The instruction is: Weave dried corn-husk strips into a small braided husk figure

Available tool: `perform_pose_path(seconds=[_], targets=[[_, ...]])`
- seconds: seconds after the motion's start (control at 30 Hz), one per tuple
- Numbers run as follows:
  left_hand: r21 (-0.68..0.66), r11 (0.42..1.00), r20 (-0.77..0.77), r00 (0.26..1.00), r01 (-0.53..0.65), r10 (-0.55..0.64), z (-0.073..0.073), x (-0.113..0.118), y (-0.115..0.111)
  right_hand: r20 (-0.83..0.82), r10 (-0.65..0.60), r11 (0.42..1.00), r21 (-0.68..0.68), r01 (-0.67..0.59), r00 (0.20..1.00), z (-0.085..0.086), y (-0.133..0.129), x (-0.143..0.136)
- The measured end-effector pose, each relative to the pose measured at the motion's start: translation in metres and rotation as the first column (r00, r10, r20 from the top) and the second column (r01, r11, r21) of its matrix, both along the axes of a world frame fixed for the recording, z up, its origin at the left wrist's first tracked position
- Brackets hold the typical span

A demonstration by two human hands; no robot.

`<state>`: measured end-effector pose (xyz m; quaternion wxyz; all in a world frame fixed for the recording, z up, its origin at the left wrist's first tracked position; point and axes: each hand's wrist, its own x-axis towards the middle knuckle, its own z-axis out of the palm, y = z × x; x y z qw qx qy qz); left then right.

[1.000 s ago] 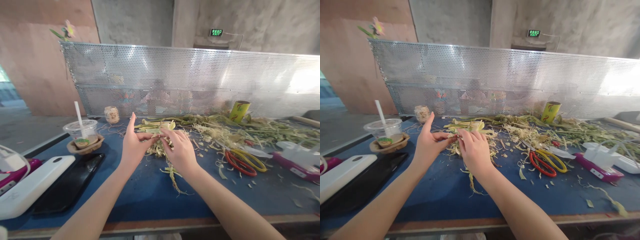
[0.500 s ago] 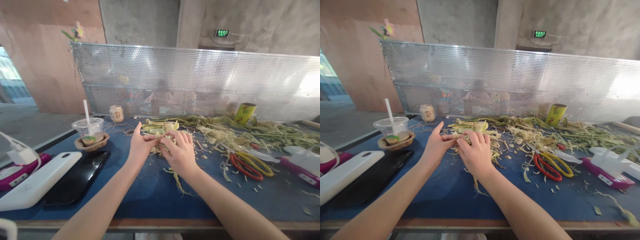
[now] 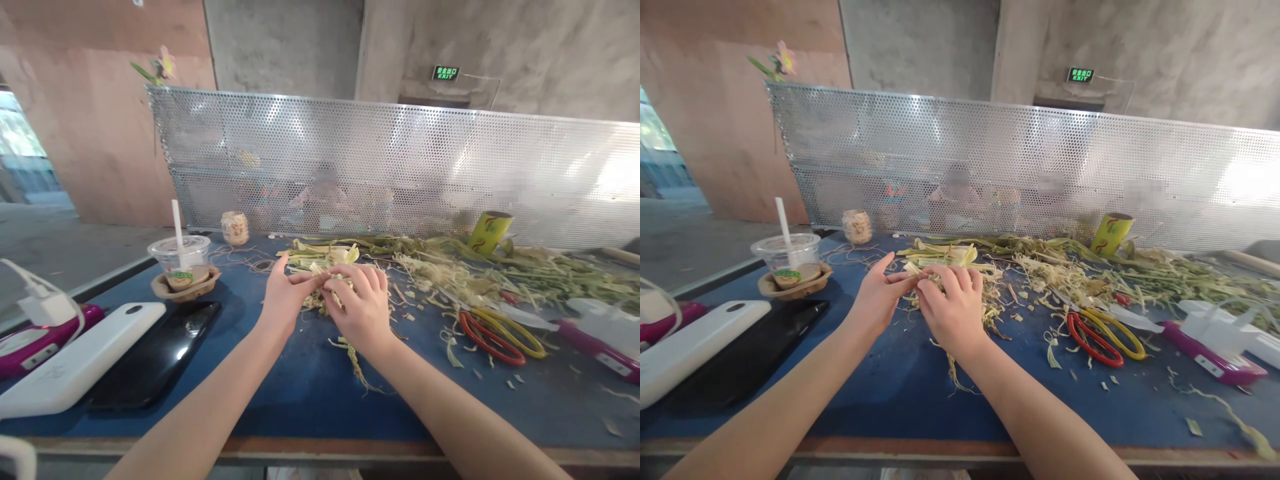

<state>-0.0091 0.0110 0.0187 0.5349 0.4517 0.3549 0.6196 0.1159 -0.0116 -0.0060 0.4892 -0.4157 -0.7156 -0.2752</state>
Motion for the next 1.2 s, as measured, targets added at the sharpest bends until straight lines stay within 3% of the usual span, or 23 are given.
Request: perform_pose_path(seconds=[0.07,0.17,0.3,0.37,0.43,0.53,0.67,0.77,0.83,0.93,1.1,1.2], targets=[[-0.005,1.0,-0.008,1.0,-0.011,0.011,0.001,-0.001,-0.001,-0.15,0.078,0.994,-0.065,-0.088,0.986,0.002,0.0,0.001],[0.019,0.999,-0.057,0.997,-0.047,0.048,0.0,-0.002,-0.001,-0.402,0.181,0.947,-0.174,-0.269,0.897,0.004,0.004,0.003],[0.114,0.99,-0.155,0.983,-0.078,0.095,-0.001,-0.002,-0.003,-0.663,0.196,0.807,-0.31,-0.503,0.723,0.006,0.009,0.005],[0.16,0.984,-0.179,0.978,-0.075,0.104,-0.001,-0.002,-0.004,-0.71,0.187,0.75,-0.343,-0.565,0.679,0.008,0.009,0.006],[0.21,0.975,-0.21,0.971,-0.065,0.11,-0.002,-0.002,-0.005,-0.697,0.178,0.743,-0.368,-0.559,0.695,0.011,0.008,0.007],[0.242,0.969,-0.24,0.965,-0.047,0.106,-0.003,-0.001,-0.006,-0.662,0.188,0.782,-0.346,-0.518,0.725,0.015,0.005,0.008],[0.168,0.985,-0.194,0.979,-0.033,0.066,-0.005,0.0,-0.004,-0.648,0.236,0.846,-0.23,-0.481,0.725,0.013,0.002,0.007],[0.116,0.993,-0.15,0.988,-0.03,0.047,-0.005,0.002,-0.004,-0.578,0.26,0.902,-0.139,-0.408,0.774,0.01,0.001,0.006],[0.098,0.995,-0.136,0.99,-0.029,0.043,-0.005,0.003,-0.004,-0.545,0.275,0.911,-0.116,-0.396,0.792,0.009,0.001,0.006],[0.112,0.994,-0.13,0.991,-0.016,0.031,-0.004,0.002,-0.005,-0.614,0.282,0.866,-0.168,-0.47,0.738,0.01,0.003,0.008],[0.134,0.991,-0.129,0.991,-0.02,0.038,-0.002,0.002,-0.007,-0.777,0.286,0.752,-0.182,-0.634,0.561,0.012,0.007,0.01],[0.143,0.99,-0.118,0.993,-0.008,0.025,-0.001,0.002,-0.007,-0.807,0.29,0.711,-0.178,-0.68,0.515,0.013,0.009,0.01]])
